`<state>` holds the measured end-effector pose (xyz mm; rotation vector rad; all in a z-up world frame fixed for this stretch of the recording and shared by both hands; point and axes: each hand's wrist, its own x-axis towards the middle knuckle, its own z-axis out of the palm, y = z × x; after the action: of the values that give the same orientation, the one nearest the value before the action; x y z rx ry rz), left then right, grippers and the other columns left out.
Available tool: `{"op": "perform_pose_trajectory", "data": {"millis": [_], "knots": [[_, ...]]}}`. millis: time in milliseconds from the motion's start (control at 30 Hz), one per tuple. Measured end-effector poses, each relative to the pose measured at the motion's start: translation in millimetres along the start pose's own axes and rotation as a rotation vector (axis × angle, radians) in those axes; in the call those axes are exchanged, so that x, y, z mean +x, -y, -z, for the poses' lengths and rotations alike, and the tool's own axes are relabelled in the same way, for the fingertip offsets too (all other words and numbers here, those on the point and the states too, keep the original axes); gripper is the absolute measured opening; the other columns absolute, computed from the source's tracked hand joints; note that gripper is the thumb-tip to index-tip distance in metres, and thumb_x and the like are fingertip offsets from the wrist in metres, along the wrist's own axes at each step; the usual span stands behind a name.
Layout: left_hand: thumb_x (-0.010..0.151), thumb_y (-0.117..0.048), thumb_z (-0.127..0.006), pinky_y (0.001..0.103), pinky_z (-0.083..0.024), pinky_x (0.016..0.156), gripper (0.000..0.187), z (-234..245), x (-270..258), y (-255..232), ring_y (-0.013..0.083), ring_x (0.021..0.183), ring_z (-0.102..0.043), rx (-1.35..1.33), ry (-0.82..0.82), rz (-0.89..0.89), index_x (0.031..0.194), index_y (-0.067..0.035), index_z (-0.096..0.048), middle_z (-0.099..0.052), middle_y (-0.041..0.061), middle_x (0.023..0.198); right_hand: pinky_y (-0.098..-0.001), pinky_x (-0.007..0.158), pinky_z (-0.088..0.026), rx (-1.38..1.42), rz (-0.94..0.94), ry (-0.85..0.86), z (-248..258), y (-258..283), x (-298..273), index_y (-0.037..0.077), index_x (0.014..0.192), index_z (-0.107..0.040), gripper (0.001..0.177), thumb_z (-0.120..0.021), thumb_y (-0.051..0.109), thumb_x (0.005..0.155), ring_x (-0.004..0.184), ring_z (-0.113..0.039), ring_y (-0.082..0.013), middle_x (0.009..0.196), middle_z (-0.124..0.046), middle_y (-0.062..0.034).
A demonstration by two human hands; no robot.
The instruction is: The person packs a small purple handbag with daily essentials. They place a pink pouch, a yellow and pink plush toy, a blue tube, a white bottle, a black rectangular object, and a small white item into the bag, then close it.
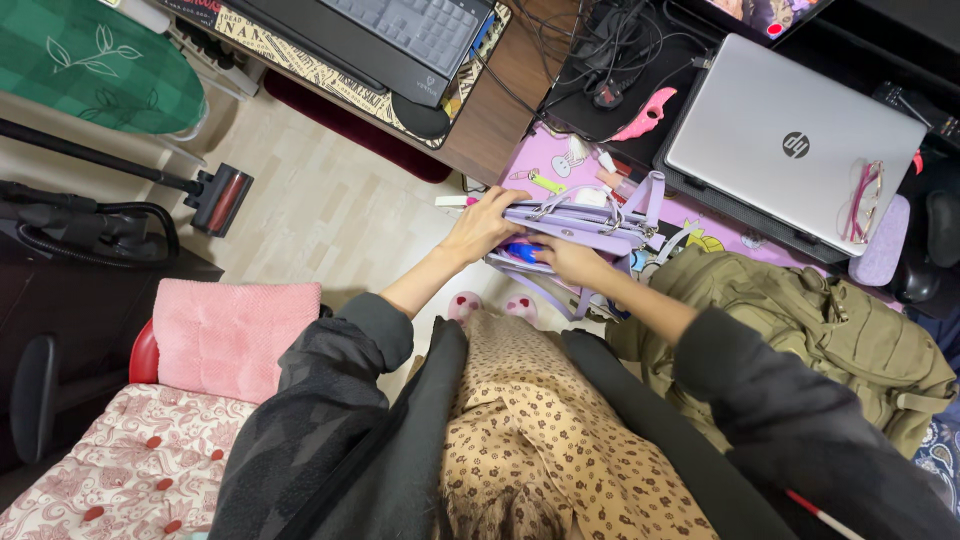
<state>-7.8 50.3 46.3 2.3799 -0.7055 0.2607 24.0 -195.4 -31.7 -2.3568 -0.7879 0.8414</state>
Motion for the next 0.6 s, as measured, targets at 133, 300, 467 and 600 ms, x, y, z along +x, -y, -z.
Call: {"op": "perform_pose_trajectory", "data": {"millis": [133,300,467,600], "knots": [[0.07,-0.011,-0.077,0.035,-0.057,0.089,0.02,-6,8,7,0.0255,0.121,-0.057,0.026,0.018,-0.054,0.089,-0.015,-0.083,-0.06,0.003,0.132,-0.037,0.1,-0.049,0.148,-0.062,0.097,10,3,-5,0.021,0.135,-0.067,0.039,-0.054,0.033,0.101,0.105,-0.068,-0.0277,0.12,-0.073,-0.0136],[0.068,-0.008,-0.076,0.036,-0.057,0.085,0.024,-4,16,11,0.0261,0.118,-0.057,0.018,0.053,-0.072,0.089,-0.015,-0.083,-0.06,0.004,0.129,-0.0385,0.106,-0.043,0.108,-0.013,0.21,-14,-19,52,0.012,0.138,-0.064,0.044,-0.055,0.032,0.1,0.117,-0.063,-0.0305,0.13,-0.068,-0.0179],[0.071,-0.012,-0.078,0.035,-0.057,0.089,0.02,-4,15,8,0.0227,0.119,-0.058,-0.019,0.006,-0.07,0.09,-0.016,-0.082,-0.06,0.002,0.128,-0.0383,0.113,-0.037,0.253,-0.046,0.313,-32,-46,65,0.001,0.141,-0.052,0.055,-0.052,0.04,0.103,0.132,-0.053,-0.0295,0.14,-0.059,-0.0197],[0.074,-0.013,-0.077,0.035,-0.057,0.089,0.014,-1,18,8,0.0234,0.117,-0.059,-0.019,0.014,-0.063,0.087,-0.017,-0.082,-0.061,0.002,0.127,-0.0403,0.117,-0.034,0.074,-0.132,0.265,-41,-51,73,0.004,0.138,-0.061,0.053,-0.055,0.044,0.103,0.135,-0.053,-0.0311,0.141,-0.061,-0.0194]]}}
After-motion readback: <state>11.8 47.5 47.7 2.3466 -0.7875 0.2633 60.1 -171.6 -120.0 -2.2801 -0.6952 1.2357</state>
